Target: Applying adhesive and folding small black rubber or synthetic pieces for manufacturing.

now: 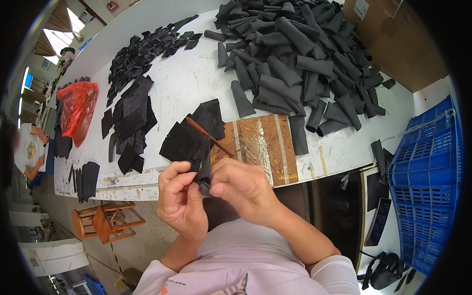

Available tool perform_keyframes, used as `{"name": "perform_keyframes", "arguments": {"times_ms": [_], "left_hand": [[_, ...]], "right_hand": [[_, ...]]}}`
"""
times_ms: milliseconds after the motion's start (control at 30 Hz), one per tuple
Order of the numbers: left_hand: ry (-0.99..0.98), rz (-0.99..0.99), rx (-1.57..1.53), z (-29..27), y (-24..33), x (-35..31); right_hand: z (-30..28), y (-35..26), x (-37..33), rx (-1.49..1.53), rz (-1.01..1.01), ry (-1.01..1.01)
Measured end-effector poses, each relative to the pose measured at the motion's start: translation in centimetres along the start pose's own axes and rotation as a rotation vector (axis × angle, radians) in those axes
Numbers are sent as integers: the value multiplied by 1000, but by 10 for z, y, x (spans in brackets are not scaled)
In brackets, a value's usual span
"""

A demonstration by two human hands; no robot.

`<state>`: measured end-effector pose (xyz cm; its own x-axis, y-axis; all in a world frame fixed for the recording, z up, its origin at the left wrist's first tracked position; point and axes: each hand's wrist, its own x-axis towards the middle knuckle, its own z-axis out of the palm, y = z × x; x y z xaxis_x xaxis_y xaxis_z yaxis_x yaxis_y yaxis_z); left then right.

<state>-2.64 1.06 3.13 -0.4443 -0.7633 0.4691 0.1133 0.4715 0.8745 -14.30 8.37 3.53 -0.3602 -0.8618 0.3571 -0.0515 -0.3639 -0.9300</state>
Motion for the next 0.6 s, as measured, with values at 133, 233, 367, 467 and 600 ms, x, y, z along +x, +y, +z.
{"name": "perform_keyframes", "arguments": {"times_ms": [133,233,367,467,600], "left_hand": [[58,-228,-218,1,8,1],[15,-487,-425,-5,9,3],[-218,-723,-1042,-14,6,12],[-398,-753,-1248,-16,7,18],[-269,-625,-767,-7,18,17]], "right_hand": [[5,-2,-1,-123,82,29],[4,4,-2,-65,240,139],[7,2,0,396,345,204],[11,0,-1,232,83,168],[-1,-3,3,-113,0,208]]}}
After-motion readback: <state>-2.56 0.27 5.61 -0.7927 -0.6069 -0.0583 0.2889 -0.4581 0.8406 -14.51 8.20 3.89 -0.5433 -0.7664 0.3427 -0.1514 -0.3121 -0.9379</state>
